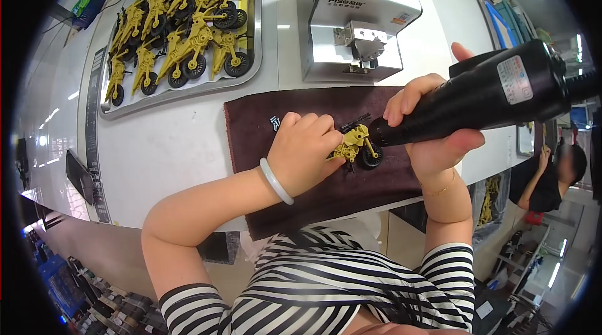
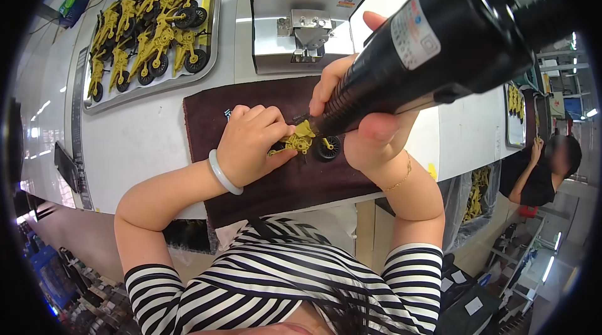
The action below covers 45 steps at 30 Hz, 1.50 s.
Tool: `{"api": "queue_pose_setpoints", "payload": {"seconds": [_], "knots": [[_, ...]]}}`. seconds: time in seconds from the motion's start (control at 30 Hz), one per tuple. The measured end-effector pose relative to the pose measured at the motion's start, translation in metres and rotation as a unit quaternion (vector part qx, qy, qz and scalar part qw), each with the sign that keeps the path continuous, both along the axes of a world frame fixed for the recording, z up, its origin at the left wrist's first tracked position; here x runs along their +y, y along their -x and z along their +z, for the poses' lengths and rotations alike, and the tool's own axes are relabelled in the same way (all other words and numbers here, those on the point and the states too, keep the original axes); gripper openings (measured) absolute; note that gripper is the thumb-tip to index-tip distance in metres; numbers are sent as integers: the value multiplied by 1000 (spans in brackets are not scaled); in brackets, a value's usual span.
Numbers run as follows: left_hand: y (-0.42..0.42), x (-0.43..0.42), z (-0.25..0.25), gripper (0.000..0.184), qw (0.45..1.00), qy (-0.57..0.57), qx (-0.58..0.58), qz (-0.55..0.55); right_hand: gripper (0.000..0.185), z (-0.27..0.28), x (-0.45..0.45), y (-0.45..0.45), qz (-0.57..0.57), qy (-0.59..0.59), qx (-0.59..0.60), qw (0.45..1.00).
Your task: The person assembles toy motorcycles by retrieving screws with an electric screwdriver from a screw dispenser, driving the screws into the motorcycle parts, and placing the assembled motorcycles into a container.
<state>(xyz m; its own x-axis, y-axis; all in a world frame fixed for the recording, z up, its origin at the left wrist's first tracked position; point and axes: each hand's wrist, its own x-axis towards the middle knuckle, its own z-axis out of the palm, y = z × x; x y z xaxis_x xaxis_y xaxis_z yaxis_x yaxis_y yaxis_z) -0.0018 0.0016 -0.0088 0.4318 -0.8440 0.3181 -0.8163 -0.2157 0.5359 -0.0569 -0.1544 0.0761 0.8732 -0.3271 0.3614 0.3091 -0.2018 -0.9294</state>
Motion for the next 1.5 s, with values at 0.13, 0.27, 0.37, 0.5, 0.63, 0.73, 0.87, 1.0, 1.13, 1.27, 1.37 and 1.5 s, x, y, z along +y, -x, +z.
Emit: {"api": "queue_pose_setpoints", "payload": {"seconds": [0.13,0.27,0.37,0.5,0.63,0.73,0.87,1.0,1.13,1.27,1.37,1.5], "knots": [[0,0,-1,28,1000,2,2,2,104,-7,2,3,3,-20,-19,1000],[-1,0,-1,27,1000,3,8,0,97,-20,-1,2,63,-28,-18,997],[0,-1,-2,27,1000,2,20,1,90,-25,-5,2,104,-1,-28,994],[-1,-1,-2,27,1000,0,25,1,88,-30,-4,-1,108,-29,-21,993],[-2,-1,0,28,1000,-8,28,0,87,-28,-6,-1,111,-47,6,993],[-1,-1,0,27,1000,-7,19,-2,84,-29,-7,-4,84,-48,-7,995],[-1,-1,2,26,1000,-10,8,-11,92,-12,-11,-10,82,-20,1,996],[0,0,-1,27,1000,-5,-2,-7,82,17,-19,-45,27,-35,-182,982],[1,1,-1,29,1000,12,-6,-5,74,26,-45,-80,6,26,-209,978],[1,1,-1,30,1000,12,-5,-2,67,16,-38,-91,-24,52,-171,984],[1,1,0,30,1000,6,-5,-5,69,16,-36,-88,-16,57,-162,985],[0,1,-1,29,1000,6,-9,-2,67,9,-26,-64,43,-59,-143,987]]}}
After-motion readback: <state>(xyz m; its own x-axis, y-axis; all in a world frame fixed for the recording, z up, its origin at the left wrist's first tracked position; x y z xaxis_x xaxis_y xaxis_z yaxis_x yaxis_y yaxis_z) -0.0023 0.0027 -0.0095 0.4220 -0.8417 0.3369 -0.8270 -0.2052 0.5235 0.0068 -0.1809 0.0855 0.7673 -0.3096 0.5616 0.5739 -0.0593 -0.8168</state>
